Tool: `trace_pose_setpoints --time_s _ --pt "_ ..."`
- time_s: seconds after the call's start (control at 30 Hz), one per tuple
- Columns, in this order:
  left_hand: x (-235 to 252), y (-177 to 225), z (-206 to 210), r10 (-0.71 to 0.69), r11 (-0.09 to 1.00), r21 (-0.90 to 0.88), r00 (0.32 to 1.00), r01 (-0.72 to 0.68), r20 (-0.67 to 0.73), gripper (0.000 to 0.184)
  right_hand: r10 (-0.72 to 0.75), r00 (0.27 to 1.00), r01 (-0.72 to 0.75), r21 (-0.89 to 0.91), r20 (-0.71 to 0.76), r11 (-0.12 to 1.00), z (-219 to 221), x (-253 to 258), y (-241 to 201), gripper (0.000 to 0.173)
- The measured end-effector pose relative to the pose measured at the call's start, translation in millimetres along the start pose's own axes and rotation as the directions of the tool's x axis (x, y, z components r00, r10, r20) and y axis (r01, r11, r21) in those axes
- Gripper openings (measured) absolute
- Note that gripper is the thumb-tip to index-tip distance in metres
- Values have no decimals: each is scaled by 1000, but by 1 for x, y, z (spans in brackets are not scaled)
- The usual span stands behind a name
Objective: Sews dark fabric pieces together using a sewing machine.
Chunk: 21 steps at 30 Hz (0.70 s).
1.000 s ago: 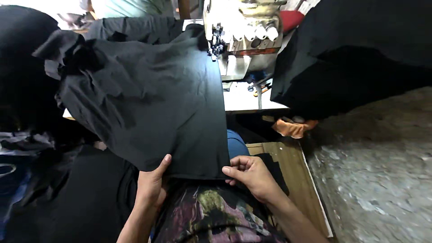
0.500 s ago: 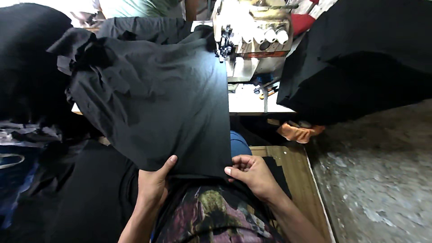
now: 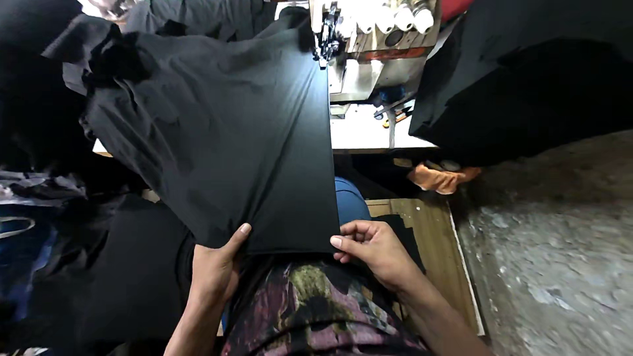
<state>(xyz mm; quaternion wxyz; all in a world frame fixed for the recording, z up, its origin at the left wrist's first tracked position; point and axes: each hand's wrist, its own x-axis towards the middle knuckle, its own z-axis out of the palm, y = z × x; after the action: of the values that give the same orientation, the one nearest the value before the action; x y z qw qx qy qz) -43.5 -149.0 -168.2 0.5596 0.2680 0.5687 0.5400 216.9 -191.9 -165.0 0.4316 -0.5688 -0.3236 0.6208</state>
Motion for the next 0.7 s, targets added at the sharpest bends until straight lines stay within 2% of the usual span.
trace_pose_setpoints --time_s 0.13,0.47,0.6,0.63,0.7 --pt "1 1 0 5 1000 22 1000 -5 26 38 22 999 -23 40 36 999 -3 2 -2 8" --pt "1 0 -1 28 1000 7 996 -28 90 48 -5 1000 5 17 26 1000 -7 -1 -4 14" --pt "0 4 -2 120 990 60 985 -128 121 53 -19 1000 19 -10 0 1000 -8 3 -4 22" --pt "1 -1 -4 84 987 130 990 -98 113 48 -5 1000 5 -23 0 1000 -10 8 1 27" --pt "3 -16 -10 -73 955 292 996 56 46 38 -17 1000 16 -79 -6 997 -15 16 16 38"
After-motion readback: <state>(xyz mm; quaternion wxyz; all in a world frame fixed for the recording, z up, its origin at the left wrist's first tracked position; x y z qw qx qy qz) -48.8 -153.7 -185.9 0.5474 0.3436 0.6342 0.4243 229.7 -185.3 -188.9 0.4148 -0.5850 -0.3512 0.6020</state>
